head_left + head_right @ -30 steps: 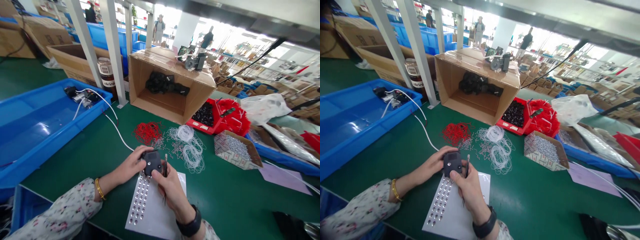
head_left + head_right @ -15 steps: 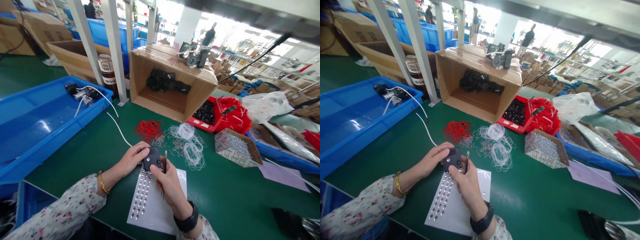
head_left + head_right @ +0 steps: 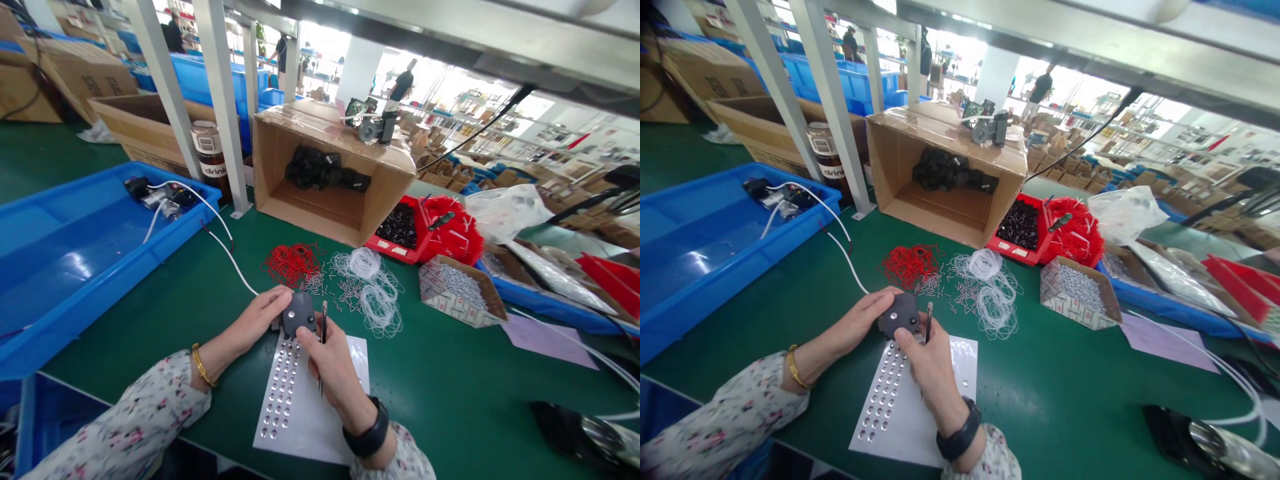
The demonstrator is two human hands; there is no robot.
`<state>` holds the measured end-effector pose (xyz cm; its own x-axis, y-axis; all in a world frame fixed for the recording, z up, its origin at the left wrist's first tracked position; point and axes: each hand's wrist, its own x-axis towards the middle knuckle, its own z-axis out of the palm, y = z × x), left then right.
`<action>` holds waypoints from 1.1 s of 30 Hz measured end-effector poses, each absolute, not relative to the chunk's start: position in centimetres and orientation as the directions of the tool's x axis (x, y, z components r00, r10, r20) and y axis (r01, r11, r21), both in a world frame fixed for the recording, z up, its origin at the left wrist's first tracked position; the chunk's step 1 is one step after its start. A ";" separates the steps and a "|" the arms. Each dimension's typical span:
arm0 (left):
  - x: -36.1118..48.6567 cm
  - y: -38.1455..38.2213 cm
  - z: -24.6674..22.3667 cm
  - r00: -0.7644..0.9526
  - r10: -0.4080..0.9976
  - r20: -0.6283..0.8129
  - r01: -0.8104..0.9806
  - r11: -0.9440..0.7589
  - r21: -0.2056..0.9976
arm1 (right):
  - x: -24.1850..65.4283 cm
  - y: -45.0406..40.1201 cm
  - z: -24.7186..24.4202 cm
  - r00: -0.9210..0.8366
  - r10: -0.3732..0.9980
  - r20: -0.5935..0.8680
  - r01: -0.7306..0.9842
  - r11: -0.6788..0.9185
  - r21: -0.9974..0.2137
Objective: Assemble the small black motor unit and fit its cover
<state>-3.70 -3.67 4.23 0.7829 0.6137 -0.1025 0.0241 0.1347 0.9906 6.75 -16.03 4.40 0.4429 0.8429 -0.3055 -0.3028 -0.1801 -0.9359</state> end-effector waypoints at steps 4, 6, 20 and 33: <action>-3.2 -3.8 4.7 0.784 0.605 -0.137 0.047 0.163 0.985 | 6.9 -15.8 4.2 0.433 0.830 -0.351 -0.378 -0.186 -0.907; -3.2 -3.7 4.6 0.788 0.601 -0.135 0.051 0.155 0.987 | 6.9 -15.7 4.2 0.432 0.831 -0.351 -0.382 -0.183 -0.906; -4.2 -3.4 4.0 0.830 0.554 -0.071 0.020 0.098 0.995 | 7.1 -16.1 4.7 0.435 0.858 -0.272 -0.307 -0.143 -0.941; -2.8 -5.2 1.5 0.750 0.651 0.118 0.157 -0.348 0.924 | 8.9 -15.7 1.1 0.566 0.825 0.000 0.149 -0.102 -0.984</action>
